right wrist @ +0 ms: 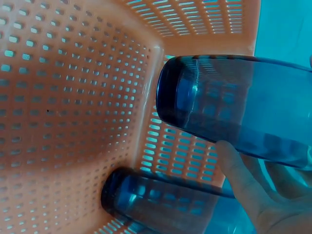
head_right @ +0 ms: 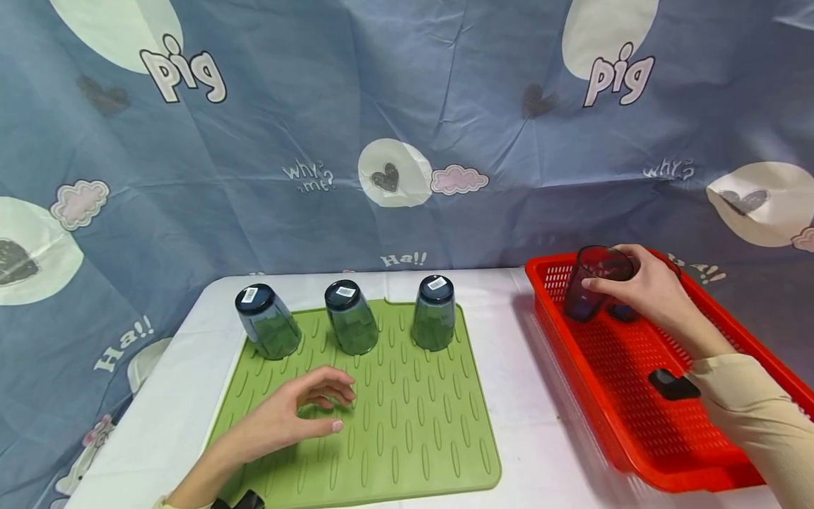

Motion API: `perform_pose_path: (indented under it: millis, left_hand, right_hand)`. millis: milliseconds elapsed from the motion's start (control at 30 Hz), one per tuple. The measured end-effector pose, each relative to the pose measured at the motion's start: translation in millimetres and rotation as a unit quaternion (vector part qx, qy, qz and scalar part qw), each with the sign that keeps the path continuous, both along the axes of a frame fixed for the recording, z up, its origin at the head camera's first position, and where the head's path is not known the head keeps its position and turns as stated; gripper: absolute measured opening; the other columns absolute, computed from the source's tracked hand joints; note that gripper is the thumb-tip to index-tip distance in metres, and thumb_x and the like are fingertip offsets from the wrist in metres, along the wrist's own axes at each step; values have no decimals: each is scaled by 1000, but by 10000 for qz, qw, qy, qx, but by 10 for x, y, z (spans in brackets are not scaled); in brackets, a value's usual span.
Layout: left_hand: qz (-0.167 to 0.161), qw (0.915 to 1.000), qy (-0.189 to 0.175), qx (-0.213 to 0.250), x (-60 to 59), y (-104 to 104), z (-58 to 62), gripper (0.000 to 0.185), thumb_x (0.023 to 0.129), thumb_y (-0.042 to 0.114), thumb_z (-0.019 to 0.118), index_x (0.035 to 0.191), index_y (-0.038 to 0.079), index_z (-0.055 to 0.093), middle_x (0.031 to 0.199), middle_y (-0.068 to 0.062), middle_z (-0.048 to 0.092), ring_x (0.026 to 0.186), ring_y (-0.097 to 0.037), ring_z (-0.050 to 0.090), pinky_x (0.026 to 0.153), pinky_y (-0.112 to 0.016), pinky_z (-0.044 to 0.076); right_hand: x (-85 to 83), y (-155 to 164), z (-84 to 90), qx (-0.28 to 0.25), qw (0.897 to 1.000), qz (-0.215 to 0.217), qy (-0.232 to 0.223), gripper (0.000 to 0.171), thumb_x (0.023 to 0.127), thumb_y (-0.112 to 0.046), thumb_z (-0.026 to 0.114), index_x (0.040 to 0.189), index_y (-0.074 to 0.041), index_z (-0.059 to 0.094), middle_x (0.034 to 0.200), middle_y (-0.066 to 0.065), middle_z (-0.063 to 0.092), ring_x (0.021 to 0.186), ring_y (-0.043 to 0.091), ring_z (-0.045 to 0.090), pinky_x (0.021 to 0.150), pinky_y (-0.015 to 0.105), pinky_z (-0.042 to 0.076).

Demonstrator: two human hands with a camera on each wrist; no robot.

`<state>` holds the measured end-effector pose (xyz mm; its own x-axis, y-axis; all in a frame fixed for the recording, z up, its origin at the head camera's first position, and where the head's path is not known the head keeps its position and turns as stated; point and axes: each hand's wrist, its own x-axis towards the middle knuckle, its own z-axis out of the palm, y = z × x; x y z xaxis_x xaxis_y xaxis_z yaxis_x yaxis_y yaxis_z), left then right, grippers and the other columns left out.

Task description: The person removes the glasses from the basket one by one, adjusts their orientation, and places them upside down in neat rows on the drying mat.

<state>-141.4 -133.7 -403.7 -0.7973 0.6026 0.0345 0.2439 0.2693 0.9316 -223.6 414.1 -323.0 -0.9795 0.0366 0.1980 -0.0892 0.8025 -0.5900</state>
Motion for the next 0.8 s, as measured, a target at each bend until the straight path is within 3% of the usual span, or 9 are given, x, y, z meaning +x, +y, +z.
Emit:
perform_pose_path:
  millis: [367,800]
  left_hand:
    - [42,9999,-8,112,-11,-10,-7,47,87,16,76,130,20,56,123,-8,62,114,-26,58,99,-43,48]
    - [189,9997,94,103,-10,-18,0,44,87,18,76,127,25,57,128,-7,59,119,-26,54,99,-43,48]
  right_hand:
    - [99,-36,55,-233,9997,-52,23,81,82,-35,81,143,-4,37,115,27,60,73,-2,58,56,26,55]
    - [151,-115,109,-180,9994,-146,243,84,81,-36,82,143,-2,36,113,28,61,73,-5,58,55,20,51]
